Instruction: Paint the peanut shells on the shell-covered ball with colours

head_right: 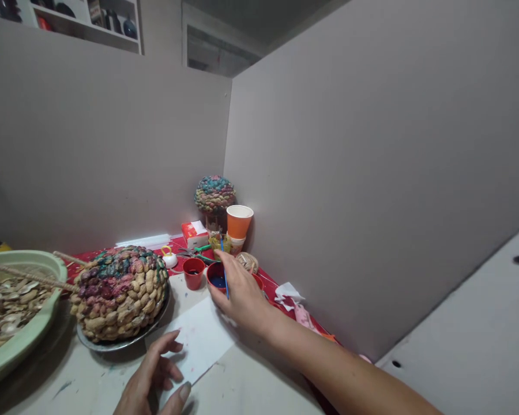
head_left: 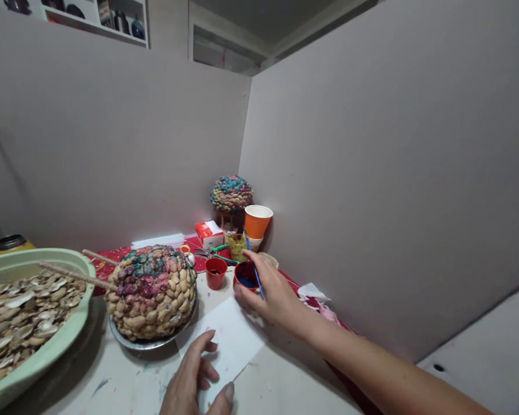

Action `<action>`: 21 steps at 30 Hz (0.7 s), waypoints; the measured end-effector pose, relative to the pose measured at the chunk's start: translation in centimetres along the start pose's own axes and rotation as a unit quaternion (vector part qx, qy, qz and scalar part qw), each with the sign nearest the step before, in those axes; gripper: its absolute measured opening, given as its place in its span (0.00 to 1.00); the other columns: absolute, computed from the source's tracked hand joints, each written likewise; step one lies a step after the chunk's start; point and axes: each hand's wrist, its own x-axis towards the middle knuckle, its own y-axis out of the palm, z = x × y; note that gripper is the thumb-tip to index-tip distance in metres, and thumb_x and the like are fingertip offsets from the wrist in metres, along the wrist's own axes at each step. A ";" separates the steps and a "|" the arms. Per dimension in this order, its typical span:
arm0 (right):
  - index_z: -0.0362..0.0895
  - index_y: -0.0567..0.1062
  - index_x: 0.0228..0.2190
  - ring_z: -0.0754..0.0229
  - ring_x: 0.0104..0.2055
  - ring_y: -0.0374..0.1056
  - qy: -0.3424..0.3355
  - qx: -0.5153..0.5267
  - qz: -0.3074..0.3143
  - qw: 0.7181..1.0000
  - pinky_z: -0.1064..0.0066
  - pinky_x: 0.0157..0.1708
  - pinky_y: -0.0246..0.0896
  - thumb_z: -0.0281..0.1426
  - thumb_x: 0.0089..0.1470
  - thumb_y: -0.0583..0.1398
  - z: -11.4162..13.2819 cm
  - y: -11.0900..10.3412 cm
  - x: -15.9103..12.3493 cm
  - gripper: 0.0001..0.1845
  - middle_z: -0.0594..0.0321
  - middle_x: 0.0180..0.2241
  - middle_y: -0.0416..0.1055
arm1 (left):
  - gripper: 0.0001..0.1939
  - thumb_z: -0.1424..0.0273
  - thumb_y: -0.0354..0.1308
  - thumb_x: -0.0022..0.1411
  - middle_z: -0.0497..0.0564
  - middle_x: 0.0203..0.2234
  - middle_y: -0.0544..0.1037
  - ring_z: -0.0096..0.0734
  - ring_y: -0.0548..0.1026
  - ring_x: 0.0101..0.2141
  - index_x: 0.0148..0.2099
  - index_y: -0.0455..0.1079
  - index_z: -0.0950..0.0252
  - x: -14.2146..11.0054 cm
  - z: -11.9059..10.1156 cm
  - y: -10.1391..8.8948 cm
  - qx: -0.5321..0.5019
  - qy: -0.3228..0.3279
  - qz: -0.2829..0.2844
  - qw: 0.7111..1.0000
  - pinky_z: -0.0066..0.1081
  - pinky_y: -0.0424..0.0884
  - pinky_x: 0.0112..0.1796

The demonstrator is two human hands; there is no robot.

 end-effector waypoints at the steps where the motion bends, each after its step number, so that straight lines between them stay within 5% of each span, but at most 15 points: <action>1: 0.41 0.62 0.66 0.40 0.66 0.69 0.001 -0.003 0.008 1.000 0.42 0.61 0.69 0.31 0.61 0.61 0.0 0.3 0.2 0.34 0.39 0.62 0.71 | 0.35 0.68 0.58 0.58 0.57 0.48 0.81 0.34 0.78 0.34 0.68 0.64 0.58 0.0 -0.1 -0.1 0.000 -0.001 0.002 1.000 0.34 0.77 0.38; 12: 0.38 0.60 0.67 0.38 0.68 0.66 0.021 -0.037 0.059 0.997 0.40 0.64 0.65 0.28 0.61 0.59 -1.4 3.3 1.4 0.36 0.35 0.64 0.67 | 0.34 0.70 0.59 0.57 0.57 0.49 0.81 0.34 0.78 0.35 0.67 0.66 0.58 0.1 -0.6 -0.2 -0.001 0.007 0.017 1.000 0.34 0.77 0.39; 21: 0.36 0.60 0.68 0.37 0.66 0.68 0.040 -0.066 0.096 0.992 0.43 0.64 0.66 0.27 0.60 0.59 -1.6 3.8 2.0 0.36 0.33 0.65 0.67 | 0.33 0.70 0.58 0.58 0.55 0.48 0.80 0.33 0.79 0.36 0.66 0.67 0.55 0.0 -0.6 -0.2 -0.008 0.016 0.017 1.000 0.33 0.78 0.39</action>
